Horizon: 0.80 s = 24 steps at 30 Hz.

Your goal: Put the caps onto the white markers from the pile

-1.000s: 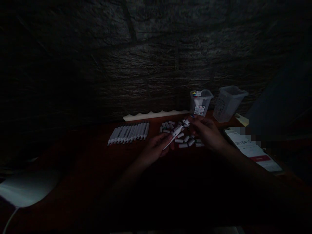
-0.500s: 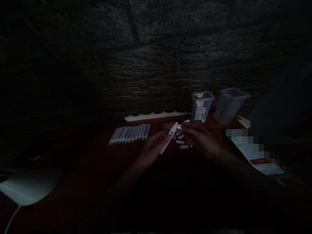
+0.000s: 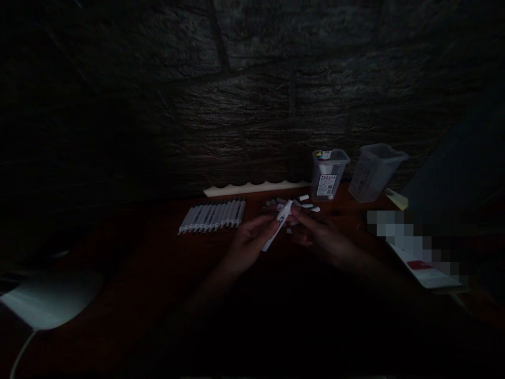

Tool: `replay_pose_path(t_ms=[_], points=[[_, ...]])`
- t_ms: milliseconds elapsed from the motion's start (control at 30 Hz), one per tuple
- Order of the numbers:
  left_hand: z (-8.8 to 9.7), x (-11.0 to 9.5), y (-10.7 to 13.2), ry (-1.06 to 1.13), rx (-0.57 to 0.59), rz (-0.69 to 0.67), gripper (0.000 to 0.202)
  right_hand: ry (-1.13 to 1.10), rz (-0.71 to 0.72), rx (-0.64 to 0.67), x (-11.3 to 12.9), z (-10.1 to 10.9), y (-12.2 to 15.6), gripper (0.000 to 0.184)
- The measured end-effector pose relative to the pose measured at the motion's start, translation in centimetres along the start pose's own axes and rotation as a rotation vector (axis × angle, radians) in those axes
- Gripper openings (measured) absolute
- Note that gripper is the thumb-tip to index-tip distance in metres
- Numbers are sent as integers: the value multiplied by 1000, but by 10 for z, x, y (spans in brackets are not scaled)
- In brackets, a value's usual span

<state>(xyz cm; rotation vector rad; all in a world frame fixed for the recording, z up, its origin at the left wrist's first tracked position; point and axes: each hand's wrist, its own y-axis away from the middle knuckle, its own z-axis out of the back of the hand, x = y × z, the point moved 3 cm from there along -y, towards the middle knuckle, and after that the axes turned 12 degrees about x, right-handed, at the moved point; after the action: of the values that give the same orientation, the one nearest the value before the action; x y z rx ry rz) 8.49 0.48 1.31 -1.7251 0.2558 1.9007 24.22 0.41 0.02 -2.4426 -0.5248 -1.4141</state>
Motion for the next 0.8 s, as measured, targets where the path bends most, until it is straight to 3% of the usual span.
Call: replay_pose_path(t_ms=[267, 467, 600, 800], points=[[1, 1, 0, -17, -48, 15, 41, 92, -48, -51, -1, 6, 0, 31], [4, -6, 0, -253, -129, -131, 25, 245, 133, -164, 14, 9, 5, 29], [1, -8, 1, -418, -133, -230, 19, 348, 176, -106, 21, 2, 9, 26], [2, -8, 2, -472, -153, -313, 18, 439, 158, -37, 18, 1, 9, 24]])
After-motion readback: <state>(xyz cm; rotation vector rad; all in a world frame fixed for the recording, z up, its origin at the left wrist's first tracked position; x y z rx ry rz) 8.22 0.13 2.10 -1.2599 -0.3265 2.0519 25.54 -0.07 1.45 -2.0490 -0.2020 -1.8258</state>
